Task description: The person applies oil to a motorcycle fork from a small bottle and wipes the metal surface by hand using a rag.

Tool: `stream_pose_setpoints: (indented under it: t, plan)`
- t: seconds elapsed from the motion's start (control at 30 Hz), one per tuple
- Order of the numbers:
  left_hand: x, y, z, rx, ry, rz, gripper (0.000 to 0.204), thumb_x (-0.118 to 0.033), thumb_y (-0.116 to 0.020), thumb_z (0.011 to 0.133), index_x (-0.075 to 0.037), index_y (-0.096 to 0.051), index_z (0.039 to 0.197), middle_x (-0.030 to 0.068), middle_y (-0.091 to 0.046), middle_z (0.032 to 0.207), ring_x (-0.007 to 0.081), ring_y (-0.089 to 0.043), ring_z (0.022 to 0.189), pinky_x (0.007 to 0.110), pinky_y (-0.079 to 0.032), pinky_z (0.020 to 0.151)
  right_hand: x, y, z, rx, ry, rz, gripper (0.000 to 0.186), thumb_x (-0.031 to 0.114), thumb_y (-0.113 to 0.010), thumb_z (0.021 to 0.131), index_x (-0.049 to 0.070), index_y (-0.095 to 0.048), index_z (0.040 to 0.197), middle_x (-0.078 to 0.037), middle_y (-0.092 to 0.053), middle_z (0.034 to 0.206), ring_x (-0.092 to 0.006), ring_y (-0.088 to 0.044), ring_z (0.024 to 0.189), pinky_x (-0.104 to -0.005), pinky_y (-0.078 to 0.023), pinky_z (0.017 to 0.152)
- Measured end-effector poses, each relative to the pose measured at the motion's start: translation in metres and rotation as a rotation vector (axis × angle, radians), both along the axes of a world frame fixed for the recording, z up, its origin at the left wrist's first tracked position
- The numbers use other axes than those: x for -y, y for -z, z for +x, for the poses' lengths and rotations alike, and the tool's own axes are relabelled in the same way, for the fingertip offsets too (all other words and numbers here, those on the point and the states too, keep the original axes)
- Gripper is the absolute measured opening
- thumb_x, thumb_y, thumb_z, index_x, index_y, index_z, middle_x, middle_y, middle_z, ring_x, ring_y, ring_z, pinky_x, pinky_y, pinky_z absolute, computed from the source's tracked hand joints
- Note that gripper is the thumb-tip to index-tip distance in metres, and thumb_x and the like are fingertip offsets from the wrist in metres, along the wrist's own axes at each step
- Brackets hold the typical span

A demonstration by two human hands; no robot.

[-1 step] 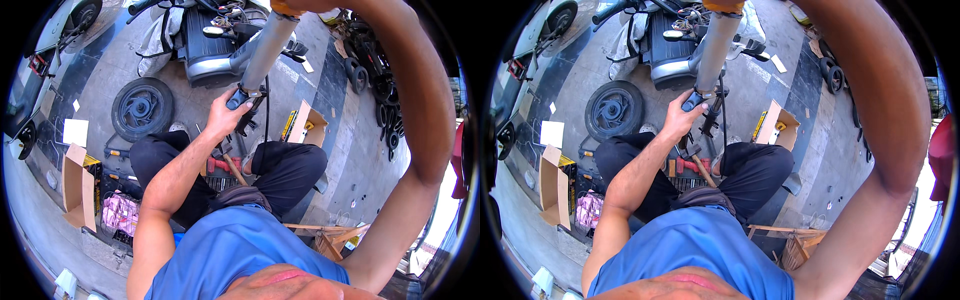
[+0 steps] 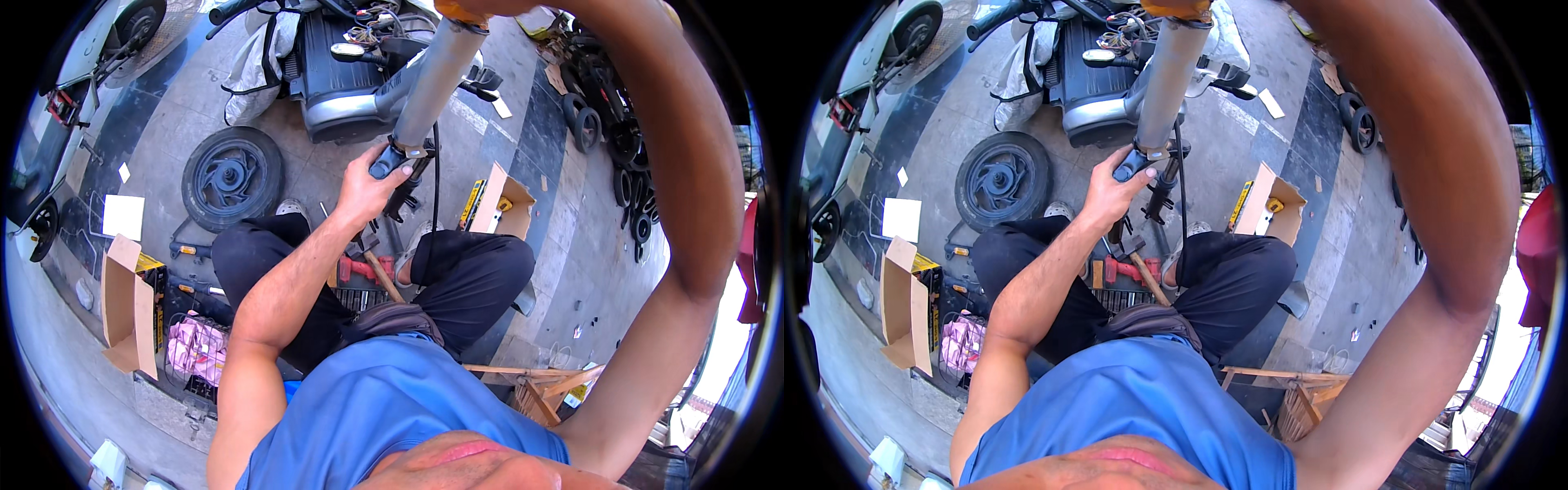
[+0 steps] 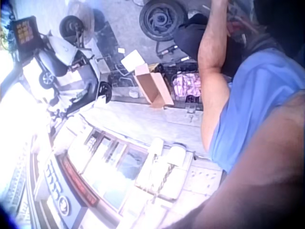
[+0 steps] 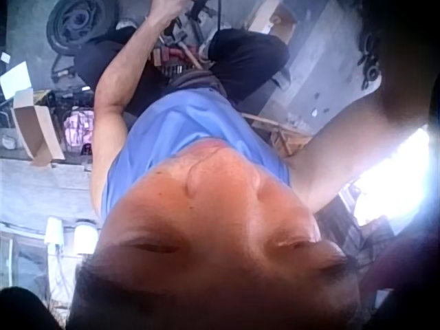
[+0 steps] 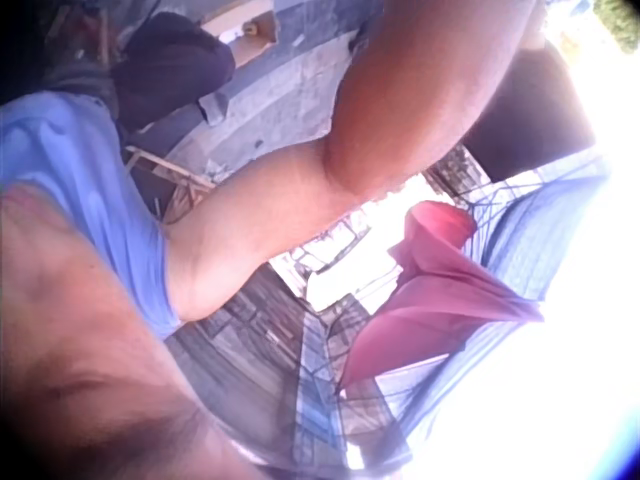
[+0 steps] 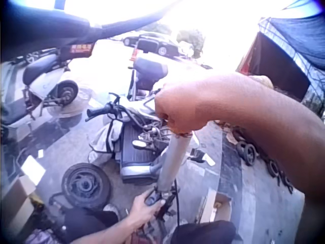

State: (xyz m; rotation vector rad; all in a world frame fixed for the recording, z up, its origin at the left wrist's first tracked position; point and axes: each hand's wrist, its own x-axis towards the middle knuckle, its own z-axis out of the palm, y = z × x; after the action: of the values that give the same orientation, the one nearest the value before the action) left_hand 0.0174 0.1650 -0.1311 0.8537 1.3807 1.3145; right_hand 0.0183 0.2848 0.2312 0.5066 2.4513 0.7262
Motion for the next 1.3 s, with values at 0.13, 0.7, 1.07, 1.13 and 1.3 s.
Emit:
stream_pose_setpoints:
  t: [0.13,0.7,1.07,1.13,1.3]
  plan:
    - [0.001,0.004,-0.001,-0.012,-0.017,0.022,0.061,-0.018,-0.082,0.088,0.006,-0.058,0.139,0.0095,-0.071,0.116,0.0131,-0.063,0.104,0.03,-0.05,0.095,0.001,0.002,-0.008,0.088,-0.07,0.068,0.018,0.017,-0.073,0.081,0.008,-0.077,0.096,-0.013,-0.074,0.088,-0.0308,-0.071,0.086,-0.0423,-0.055,0.076]
    - [0.001,0.001,-0.001,-0.063,-0.004,0.021,0.058,-0.017,-0.082,0.088,0.005,-0.06,0.136,0.0107,-0.072,0.117,0.0144,-0.064,0.106,0.032,-0.05,0.097,-0.101,0.035,-0.07,0.569,0.34,-0.553,0.014,0.011,-0.073,0.079,0.012,-0.077,0.092,-0.003,-0.07,0.082,-0.0205,-0.06,0.072,-0.0353,-0.046,0.064]
    - [-0.001,0.01,0.0,-0.091,-0.068,0.082,0.057,-0.024,-0.082,0.086,0.004,-0.063,0.131,0.018,-0.074,0.109,0.0218,-0.07,0.101,0.036,-0.052,0.093,-0.163,0.07,-0.086,0.67,0.563,-0.783,0.014,0.008,-0.072,0.079,0.014,-0.077,0.09,0.003,-0.067,0.077,-0.0138,-0.053,0.063,-0.0308,-0.04,0.056]
    - [-0.001,0.011,0.0,-0.08,-0.05,0.062,0.057,-0.024,-0.082,0.086,0.004,-0.063,0.132,0.0183,-0.074,0.11,0.0221,-0.07,0.102,0.036,-0.052,0.093,-0.172,0.075,-0.086,0.655,0.595,-0.804,0.015,0.007,-0.072,0.078,0.015,-0.077,0.09,0.004,-0.066,0.076,-0.0126,-0.052,0.062,-0.03,-0.039,0.055]
    - [-0.003,0.009,0.004,-0.066,-0.007,0.06,0.057,-0.023,-0.082,0.085,0.005,-0.063,0.131,0.0178,-0.074,0.11,0.0217,-0.07,0.102,0.036,-0.052,0.094,-0.192,0.076,-0.068,0.6,0.681,-0.842,0.016,0.005,-0.072,0.078,0.016,-0.077,0.089,0.007,-0.065,0.074,-0.0096,-0.049,0.058,-0.0279,-0.037,0.052]
